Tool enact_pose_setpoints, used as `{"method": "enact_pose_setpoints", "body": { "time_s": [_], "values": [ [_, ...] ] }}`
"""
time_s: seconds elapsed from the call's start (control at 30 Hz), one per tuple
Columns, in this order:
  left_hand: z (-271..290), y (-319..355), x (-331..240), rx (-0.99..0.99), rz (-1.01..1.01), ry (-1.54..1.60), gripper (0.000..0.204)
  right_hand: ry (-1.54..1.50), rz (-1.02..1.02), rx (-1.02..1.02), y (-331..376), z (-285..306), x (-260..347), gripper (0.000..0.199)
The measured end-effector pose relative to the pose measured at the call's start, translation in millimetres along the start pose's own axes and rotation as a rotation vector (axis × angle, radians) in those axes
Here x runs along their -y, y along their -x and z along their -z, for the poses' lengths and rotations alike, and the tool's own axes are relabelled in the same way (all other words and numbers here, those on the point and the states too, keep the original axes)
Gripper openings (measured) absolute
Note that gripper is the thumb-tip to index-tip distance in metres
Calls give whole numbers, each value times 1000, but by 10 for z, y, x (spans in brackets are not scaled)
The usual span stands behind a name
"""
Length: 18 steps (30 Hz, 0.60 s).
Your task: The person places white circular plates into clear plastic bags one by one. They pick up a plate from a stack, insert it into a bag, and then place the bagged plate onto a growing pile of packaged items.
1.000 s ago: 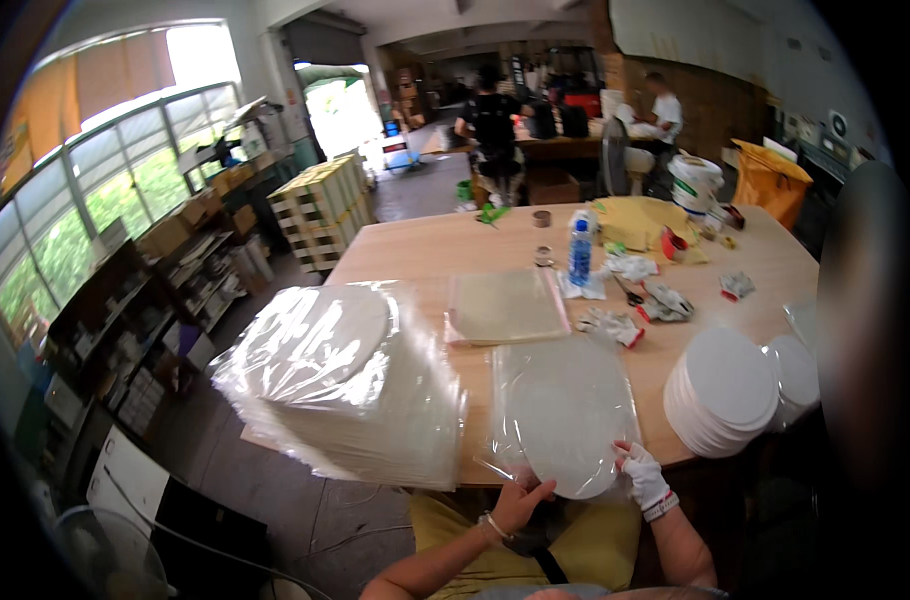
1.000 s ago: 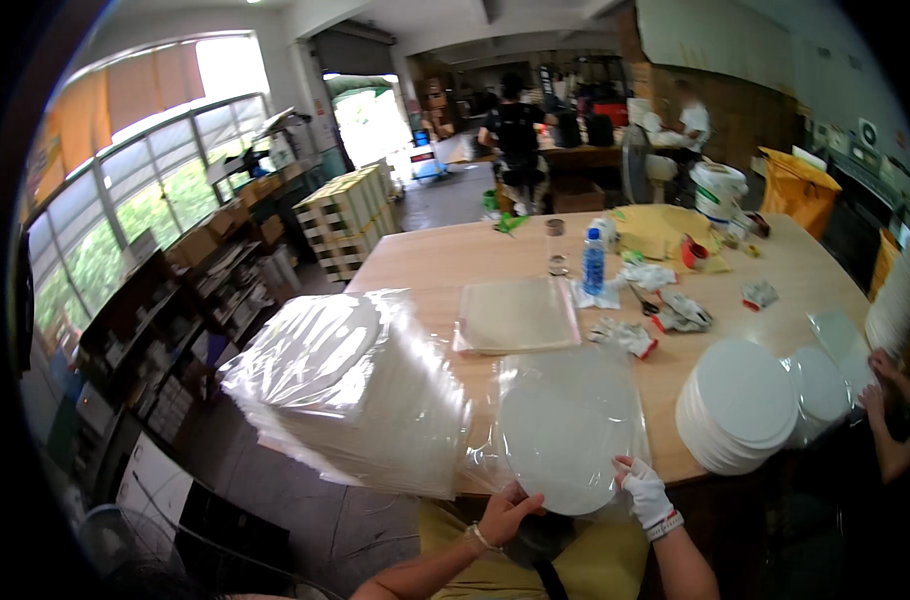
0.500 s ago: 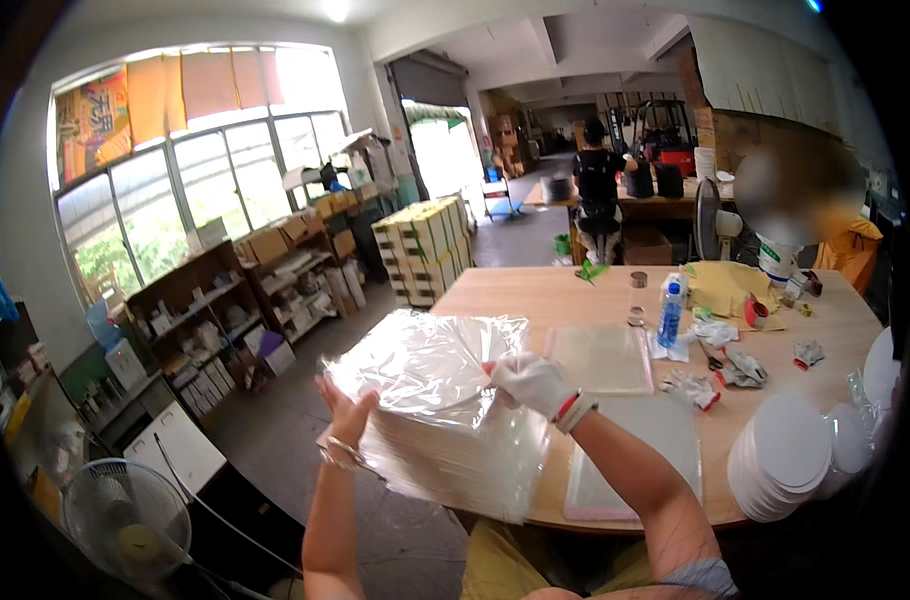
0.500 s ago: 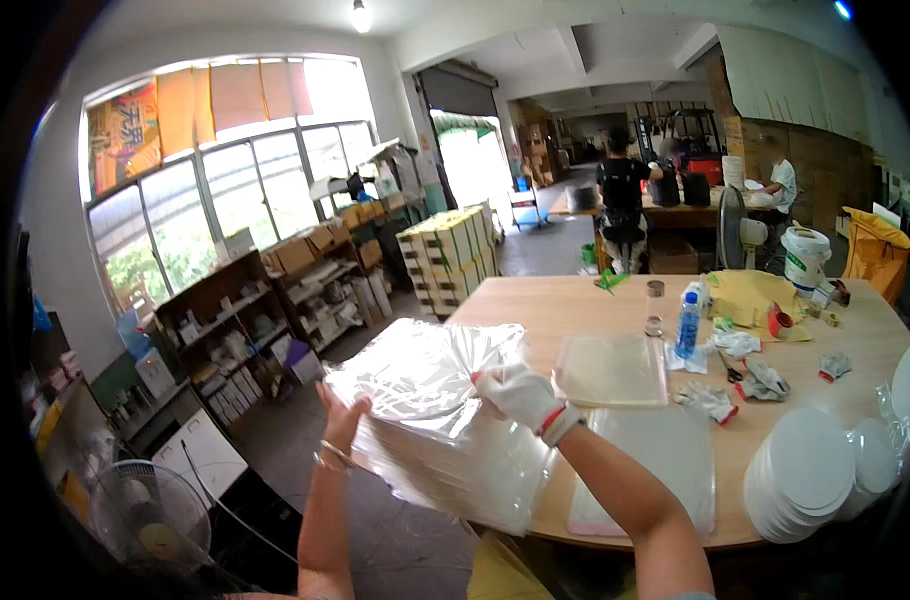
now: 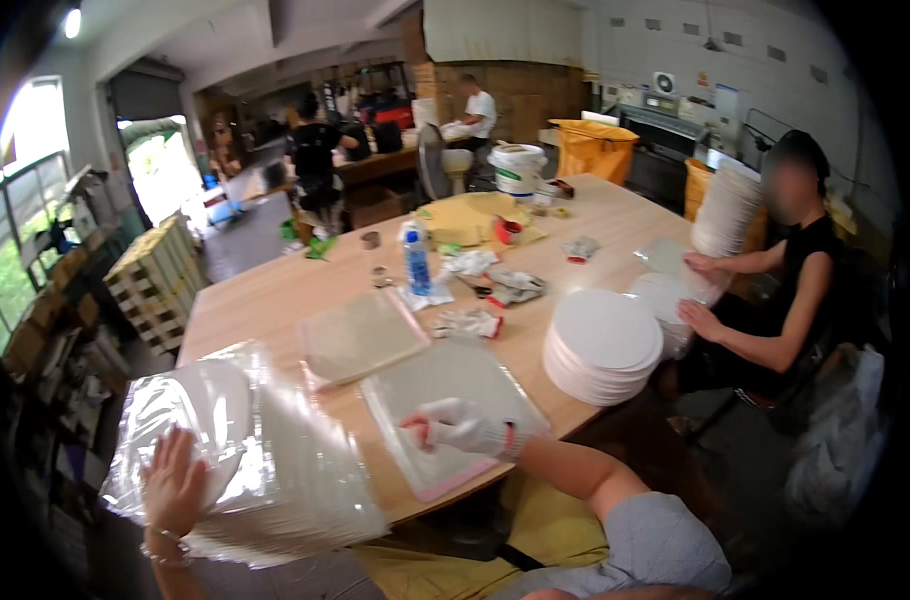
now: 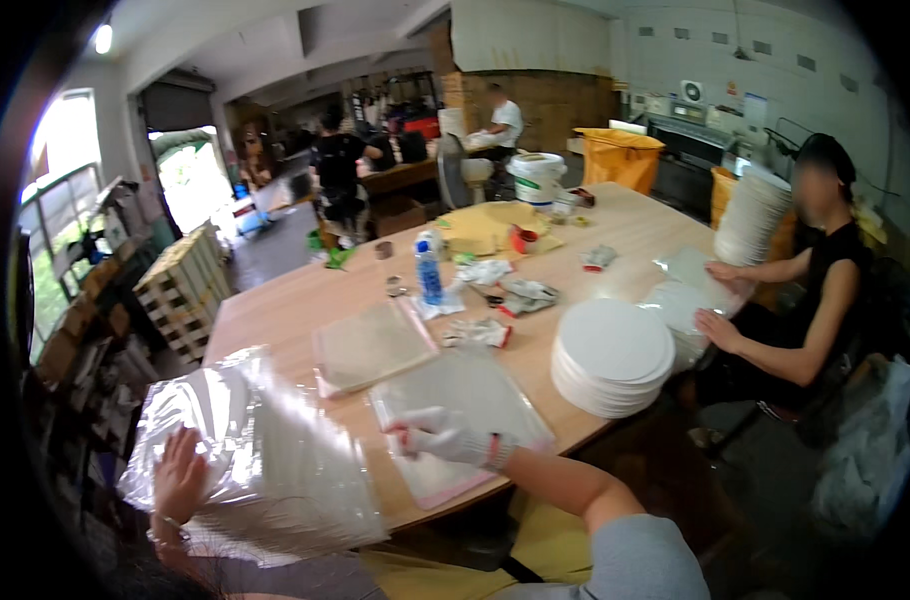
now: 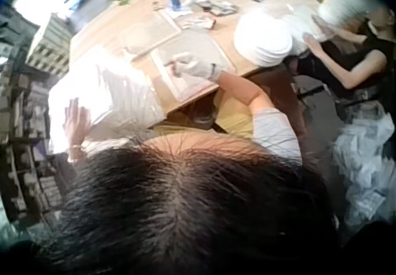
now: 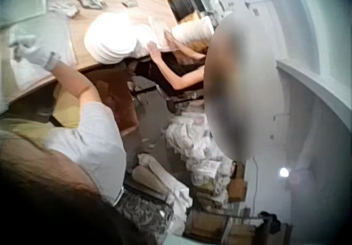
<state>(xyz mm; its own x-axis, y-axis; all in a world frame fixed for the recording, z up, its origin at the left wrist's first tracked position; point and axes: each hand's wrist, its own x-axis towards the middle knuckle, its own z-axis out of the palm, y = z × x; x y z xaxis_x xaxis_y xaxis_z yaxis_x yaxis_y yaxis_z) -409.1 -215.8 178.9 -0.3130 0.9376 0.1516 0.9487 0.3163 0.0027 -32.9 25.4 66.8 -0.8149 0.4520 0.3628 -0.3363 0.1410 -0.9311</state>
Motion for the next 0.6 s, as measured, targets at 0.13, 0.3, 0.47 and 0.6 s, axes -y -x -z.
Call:
{"method": "enact_pose_setpoints", "body": {
  "time_s": [0.13,0.3,0.47,0.6],
  "values": [
    [222,5,-487,-196,42,186,74,1117,-169,-416,1522,1099,96,11],
    [302,201,-1157,-722,-388,498,67,1676,-275,-573,2528,2040,660,37],
    [-378,403,-1866,-138,-424,756,60,1597,-410,-382,2715,2507,677,36],
    [-1059,219,-2537,411,-427,1014,54,1686,-284,-366,2712,2594,679,21]
  ]
}}
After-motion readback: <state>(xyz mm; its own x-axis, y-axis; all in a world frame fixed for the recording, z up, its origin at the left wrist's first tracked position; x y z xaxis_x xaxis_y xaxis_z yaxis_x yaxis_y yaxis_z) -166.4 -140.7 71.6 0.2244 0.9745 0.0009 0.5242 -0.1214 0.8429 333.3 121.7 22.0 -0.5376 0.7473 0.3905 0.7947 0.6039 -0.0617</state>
